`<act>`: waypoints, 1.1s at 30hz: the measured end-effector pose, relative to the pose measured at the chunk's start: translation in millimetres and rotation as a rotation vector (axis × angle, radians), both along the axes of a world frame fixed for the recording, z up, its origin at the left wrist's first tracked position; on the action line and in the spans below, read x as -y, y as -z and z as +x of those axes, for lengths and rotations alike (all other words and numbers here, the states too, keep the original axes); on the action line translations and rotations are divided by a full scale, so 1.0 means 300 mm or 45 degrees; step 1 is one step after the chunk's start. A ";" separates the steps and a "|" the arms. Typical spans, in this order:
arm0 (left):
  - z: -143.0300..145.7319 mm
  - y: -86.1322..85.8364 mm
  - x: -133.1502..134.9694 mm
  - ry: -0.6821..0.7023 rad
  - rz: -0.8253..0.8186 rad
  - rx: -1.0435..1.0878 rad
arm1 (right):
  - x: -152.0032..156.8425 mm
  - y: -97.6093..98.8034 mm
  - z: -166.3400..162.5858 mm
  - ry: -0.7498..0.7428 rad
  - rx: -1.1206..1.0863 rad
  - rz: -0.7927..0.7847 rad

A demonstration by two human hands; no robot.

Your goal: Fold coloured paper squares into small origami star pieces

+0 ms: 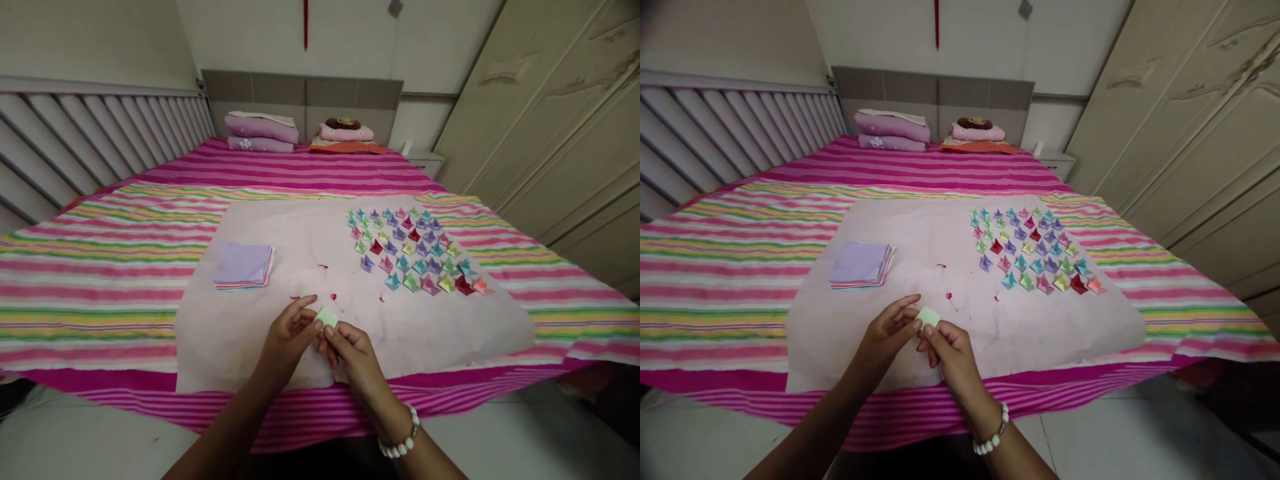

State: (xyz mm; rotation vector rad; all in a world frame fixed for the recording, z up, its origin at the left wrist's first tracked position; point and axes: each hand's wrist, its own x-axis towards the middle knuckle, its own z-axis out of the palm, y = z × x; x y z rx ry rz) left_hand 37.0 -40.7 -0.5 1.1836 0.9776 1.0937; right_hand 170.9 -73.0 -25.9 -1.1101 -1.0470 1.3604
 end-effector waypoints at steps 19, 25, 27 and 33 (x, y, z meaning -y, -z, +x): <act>0.012 -0.002 0.024 0.172 -0.035 -0.031 | 0.008 -0.050 0.082 0.089 -0.121 0.126; 0.016 -0.015 0.024 0.271 -0.093 0.038 | 0.009 -0.055 0.083 0.009 -0.169 0.085; 0.018 -0.019 0.025 0.245 -0.081 0.043 | 0.009 -0.057 0.085 -0.021 -0.176 0.080; 0.007 -0.024 0.033 0.147 -0.072 0.017 | 0.006 -0.062 0.086 -0.081 -0.197 0.112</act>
